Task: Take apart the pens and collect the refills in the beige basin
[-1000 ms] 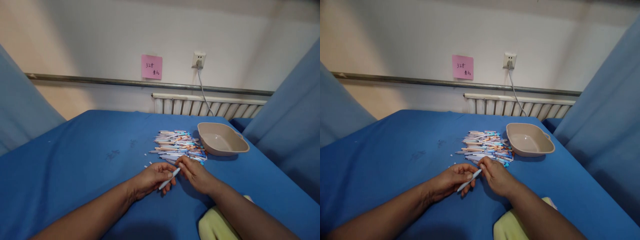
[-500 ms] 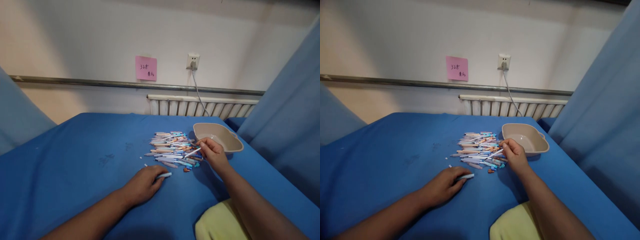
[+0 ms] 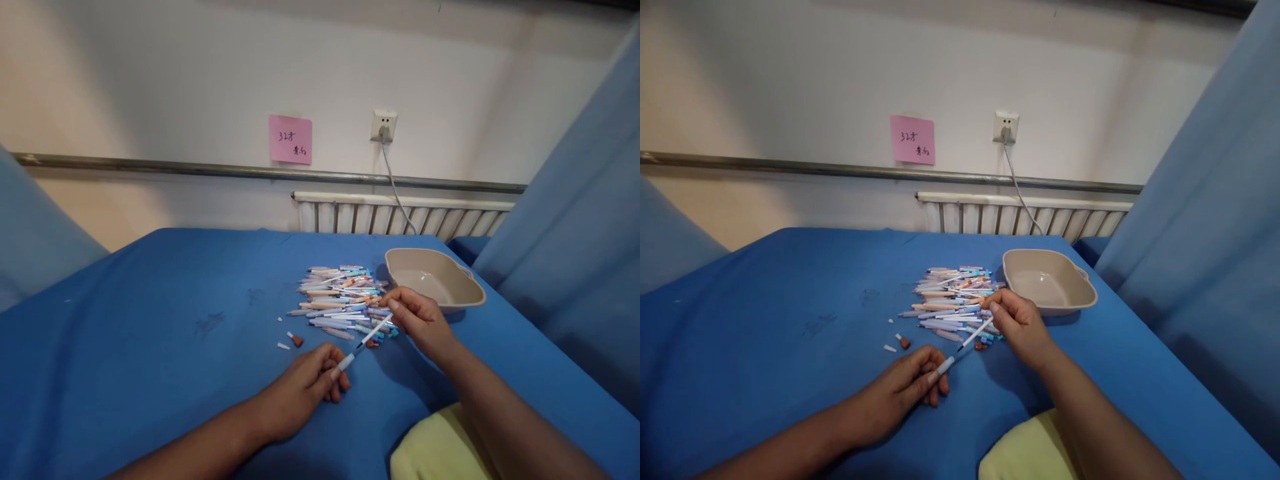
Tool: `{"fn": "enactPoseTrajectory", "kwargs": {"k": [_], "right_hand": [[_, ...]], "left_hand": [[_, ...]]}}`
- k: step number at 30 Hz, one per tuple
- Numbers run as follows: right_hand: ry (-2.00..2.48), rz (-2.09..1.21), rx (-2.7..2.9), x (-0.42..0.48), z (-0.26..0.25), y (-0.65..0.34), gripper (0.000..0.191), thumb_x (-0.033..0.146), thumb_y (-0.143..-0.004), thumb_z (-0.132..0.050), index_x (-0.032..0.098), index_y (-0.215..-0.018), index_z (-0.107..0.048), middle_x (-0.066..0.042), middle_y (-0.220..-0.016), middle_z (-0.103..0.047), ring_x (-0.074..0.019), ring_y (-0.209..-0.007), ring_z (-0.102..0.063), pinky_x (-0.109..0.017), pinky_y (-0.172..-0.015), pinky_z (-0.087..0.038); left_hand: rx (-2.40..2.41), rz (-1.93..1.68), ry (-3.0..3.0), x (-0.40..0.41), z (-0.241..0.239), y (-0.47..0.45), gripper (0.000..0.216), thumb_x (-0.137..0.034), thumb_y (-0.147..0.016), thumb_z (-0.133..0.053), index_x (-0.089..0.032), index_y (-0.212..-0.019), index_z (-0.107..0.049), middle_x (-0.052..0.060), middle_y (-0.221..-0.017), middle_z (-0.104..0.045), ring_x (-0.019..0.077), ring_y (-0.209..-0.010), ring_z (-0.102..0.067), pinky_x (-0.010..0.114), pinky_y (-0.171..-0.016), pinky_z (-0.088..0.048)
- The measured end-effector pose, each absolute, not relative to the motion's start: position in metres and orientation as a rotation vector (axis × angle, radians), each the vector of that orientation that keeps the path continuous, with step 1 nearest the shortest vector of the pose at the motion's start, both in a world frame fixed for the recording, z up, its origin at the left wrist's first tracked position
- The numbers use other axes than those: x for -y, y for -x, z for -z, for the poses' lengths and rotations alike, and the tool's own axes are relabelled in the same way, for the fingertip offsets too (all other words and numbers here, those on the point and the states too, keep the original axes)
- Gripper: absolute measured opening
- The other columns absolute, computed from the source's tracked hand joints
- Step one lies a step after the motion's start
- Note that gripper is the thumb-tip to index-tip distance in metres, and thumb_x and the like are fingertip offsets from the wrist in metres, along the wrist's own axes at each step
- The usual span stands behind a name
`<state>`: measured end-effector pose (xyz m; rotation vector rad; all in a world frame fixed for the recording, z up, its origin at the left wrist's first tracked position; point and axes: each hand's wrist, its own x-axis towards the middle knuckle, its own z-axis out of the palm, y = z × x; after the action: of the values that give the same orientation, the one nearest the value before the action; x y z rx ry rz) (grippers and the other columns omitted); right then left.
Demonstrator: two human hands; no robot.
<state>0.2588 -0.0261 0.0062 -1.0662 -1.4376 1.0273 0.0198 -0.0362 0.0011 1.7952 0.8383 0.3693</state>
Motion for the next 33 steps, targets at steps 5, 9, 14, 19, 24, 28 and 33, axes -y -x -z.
{"fn": "enactPoseTrajectory", "kwargs": {"k": [5,9,14,19,24,28,33], "right_hand": [[1.081,-1.039,1.423,0.027,-0.008,-0.255,0.025,0.041,-0.084,-0.052,0.017,-0.083,-0.057,0.007,-0.051,-0.036,-0.0082,-0.046,-0.03,-0.021,-0.044,-0.021],[1.086,-1.045,1.455,0.026,-0.004,-0.253,0.027,0.043,-0.084,-0.051,0.018,-0.084,-0.058,0.006,-0.052,-0.037,-0.0089,-0.046,-0.032,-0.022,-0.044,-0.022],[1.078,-1.052,1.422,0.024,-0.002,-0.254,0.026,0.043,-0.083,-0.053,0.018,-0.084,-0.059,0.006,-0.051,-0.038,-0.0089,-0.046,-0.032,-0.022,-0.044,-0.022],[1.106,-1.027,1.262,0.016,0.0,-0.255,0.027,0.044,-0.079,-0.056,0.016,-0.08,-0.058,0.007,-0.047,-0.037,-0.0074,-0.043,-0.029,-0.021,-0.042,-0.02],[1.153,-1.037,1.138,0.009,0.007,-0.25,0.031,0.047,-0.076,-0.056,0.016,-0.08,-0.057,0.009,-0.044,-0.036,-0.0072,-0.04,-0.028,-0.02,-0.04,-0.02],[1.147,-1.041,1.109,0.008,0.006,-0.249,0.031,0.048,-0.074,-0.057,0.017,-0.079,-0.057,0.008,-0.044,-0.038,-0.0066,-0.039,-0.028,-0.02,-0.039,-0.02],[1.133,-1.025,1.109,0.007,0.007,-0.25,0.031,0.048,-0.074,-0.057,0.017,-0.078,-0.057,0.008,-0.045,-0.04,-0.0063,-0.039,-0.03,-0.02,-0.039,-0.022]], "left_hand": [[-0.764,-0.375,-1.663,0.033,0.001,-0.021,0.026,-0.039,-0.093,-0.039,-0.016,-0.091,-0.051,0.002,-0.083,-0.059,0.0116,-0.072,-0.055,0.027,-0.07,-0.046],[-0.749,-0.381,-1.643,0.034,0.003,-0.022,0.023,-0.037,-0.092,-0.041,-0.016,-0.091,-0.051,0.002,-0.084,-0.059,0.0118,-0.073,-0.056,0.027,-0.071,-0.046],[-0.773,-0.369,-1.71,0.032,0.003,-0.018,0.019,-0.031,-0.093,-0.039,-0.016,-0.093,-0.05,0.003,-0.087,-0.059,0.0125,-0.073,-0.056,0.027,-0.07,-0.047],[-0.901,-0.434,-2.29,0.022,0.0,-0.011,0.019,-0.027,-0.092,-0.041,-0.02,-0.1,-0.056,0.006,-0.102,-0.061,0.0195,-0.094,-0.054,0.035,-0.086,-0.042],[-0.858,-0.453,-2.548,0.016,0.0,-0.012,0.021,-0.02,-0.093,-0.039,-0.022,-0.105,-0.056,0.005,-0.126,-0.053,0.0212,-0.117,-0.043,0.04,-0.1,-0.035],[-0.905,-0.359,-2.58,0.022,-0.002,-0.014,0.019,-0.021,-0.093,-0.04,-0.021,-0.102,-0.057,0.007,-0.114,-0.058,0.0218,-0.106,-0.05,0.041,-0.094,-0.04],[-0.862,-0.427,-2.598,0.026,-0.002,-0.015,0.02,-0.02,-0.092,-0.04,-0.021,-0.102,-0.057,0.007,-0.121,-0.055,0.0227,-0.112,-0.048,0.043,-0.099,-0.037]]}}
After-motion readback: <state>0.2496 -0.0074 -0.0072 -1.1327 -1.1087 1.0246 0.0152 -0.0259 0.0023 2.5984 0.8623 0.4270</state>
